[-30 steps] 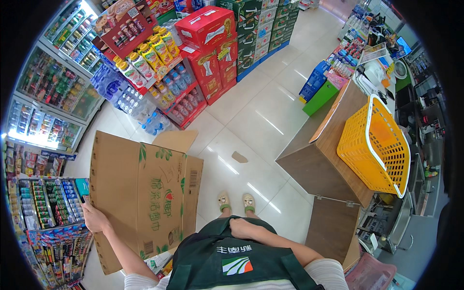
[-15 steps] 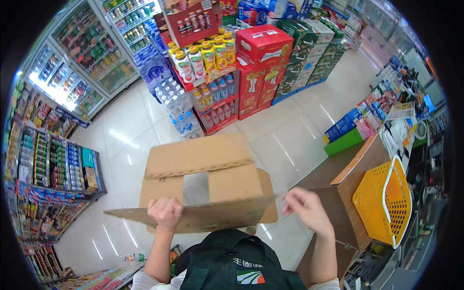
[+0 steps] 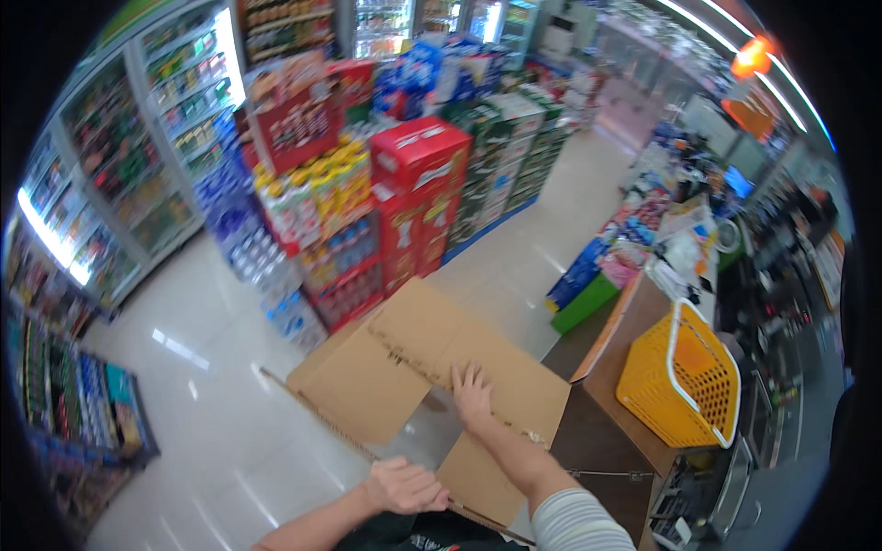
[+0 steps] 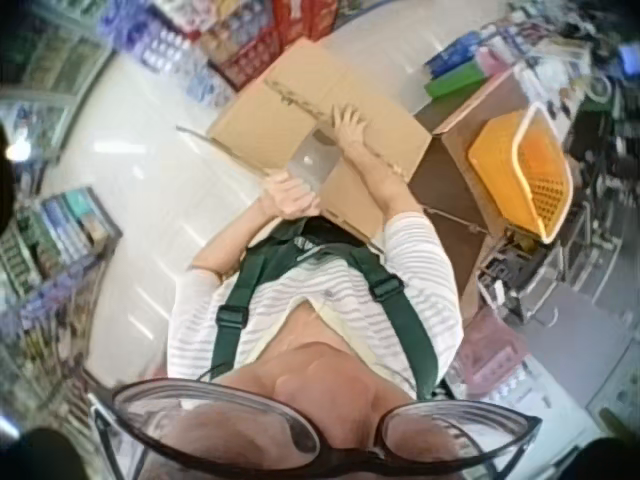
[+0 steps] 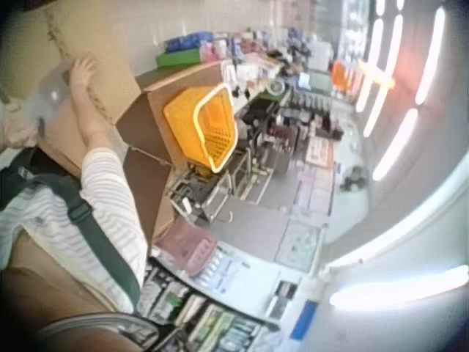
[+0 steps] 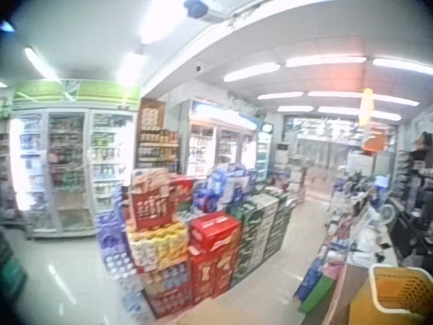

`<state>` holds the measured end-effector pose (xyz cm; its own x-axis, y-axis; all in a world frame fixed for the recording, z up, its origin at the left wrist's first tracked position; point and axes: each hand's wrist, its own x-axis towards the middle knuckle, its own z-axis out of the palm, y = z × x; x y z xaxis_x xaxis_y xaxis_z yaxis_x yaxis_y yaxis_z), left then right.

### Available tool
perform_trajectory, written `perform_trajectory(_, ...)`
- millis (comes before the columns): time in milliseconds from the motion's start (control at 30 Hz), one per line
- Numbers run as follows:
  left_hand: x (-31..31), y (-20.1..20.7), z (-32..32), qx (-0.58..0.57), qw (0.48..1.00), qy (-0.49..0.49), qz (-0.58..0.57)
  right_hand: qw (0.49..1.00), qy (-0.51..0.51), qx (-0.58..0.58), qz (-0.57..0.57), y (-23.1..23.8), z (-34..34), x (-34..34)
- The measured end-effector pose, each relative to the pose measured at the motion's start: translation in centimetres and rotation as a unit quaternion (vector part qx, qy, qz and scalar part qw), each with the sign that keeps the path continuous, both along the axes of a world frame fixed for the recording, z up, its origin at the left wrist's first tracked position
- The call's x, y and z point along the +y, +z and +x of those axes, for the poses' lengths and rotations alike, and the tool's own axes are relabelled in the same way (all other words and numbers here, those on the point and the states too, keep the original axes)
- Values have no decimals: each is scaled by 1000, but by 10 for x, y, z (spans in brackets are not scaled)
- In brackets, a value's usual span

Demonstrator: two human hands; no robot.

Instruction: The person gathers several empty cardboard boxes from a cluttered storage area, carries them to the store aisle, and assembles them by folding the flaps and taping the seams. The person then flattens the assembled boxes and lays them on the floor.

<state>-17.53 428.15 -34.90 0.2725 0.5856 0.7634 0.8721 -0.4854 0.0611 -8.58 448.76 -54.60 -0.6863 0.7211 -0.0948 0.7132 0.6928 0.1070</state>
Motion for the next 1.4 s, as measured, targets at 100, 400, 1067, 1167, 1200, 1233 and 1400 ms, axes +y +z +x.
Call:
perform_trajectory(100, 12, 3, 3, 14, 1000, -26, -4, 992, -51, 38, 108, -4, 8, 27)
perform_trajectory(400, 53, -18, -39, -21, 1000, -2, -13, 967, -77, 243, 10, 202, 26, 107)
perform_trajectory(1067, 91, -77, -123, -604, 674, 126, -408, 964, -79, 254, -22, 194, -36, -12)
perform_trajectory(1167, 130, -88, -109, -807, 511, 68, -290, 967, -55, 237, -71, 150, -45, -78)
perform_trajectory(1200, 138, -93, -108, -784, 535, 138, -283, 966, -54, 242, -73, 138, -44, -93)
perform_trajectory(1233, 143, -100, -105, -761, 563, 188, -263, 966, -54, 244, -67, 126, -39, -102)
perform_trajectory(1400, 102, -132, -91, -750, 557, 257, -247, 960, -2, 266, -89, 80, -10, -126)
